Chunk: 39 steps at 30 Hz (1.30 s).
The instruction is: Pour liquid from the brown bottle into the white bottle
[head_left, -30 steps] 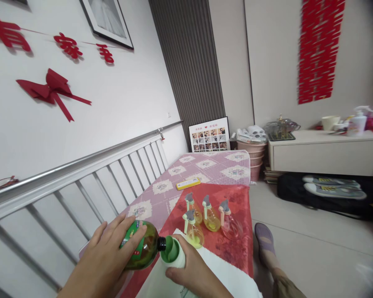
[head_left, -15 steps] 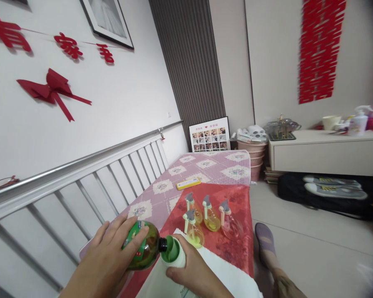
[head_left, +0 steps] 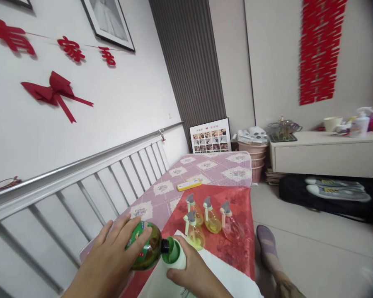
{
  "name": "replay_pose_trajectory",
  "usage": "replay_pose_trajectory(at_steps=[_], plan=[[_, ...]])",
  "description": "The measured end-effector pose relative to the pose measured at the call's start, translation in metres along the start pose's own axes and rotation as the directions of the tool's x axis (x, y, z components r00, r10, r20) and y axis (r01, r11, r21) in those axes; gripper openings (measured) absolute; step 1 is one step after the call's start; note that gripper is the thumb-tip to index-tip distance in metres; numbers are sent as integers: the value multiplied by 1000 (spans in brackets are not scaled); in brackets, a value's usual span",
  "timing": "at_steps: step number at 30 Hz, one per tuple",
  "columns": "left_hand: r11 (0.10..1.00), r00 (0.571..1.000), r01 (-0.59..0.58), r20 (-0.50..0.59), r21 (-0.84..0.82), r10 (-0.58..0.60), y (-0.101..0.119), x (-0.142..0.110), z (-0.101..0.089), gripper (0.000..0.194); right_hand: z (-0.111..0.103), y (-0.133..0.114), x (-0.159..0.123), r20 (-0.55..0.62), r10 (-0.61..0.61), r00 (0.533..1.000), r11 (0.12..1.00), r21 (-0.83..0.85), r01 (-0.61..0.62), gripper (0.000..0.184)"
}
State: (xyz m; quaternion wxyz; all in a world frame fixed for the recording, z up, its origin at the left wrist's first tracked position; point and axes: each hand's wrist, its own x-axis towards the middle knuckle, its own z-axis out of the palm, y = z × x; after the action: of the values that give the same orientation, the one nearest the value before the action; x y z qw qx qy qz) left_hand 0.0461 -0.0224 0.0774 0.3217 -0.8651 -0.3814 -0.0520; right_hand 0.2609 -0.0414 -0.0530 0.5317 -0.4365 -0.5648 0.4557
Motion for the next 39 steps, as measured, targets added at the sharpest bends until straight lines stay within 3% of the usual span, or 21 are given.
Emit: replay_pose_trajectory(at_steps=[15, 39], plan=[[991, 987, -119, -98, 53, 124, -9, 5, 1, 43, 1, 2, 1, 2, -2, 1000, 1000, 5, 2, 51], [966, 966, -212, -118, 148, 230, -9, 18, 1, 41, 3, 4, 2, -9, -23, 1000, 1000, 3, 23, 51]])
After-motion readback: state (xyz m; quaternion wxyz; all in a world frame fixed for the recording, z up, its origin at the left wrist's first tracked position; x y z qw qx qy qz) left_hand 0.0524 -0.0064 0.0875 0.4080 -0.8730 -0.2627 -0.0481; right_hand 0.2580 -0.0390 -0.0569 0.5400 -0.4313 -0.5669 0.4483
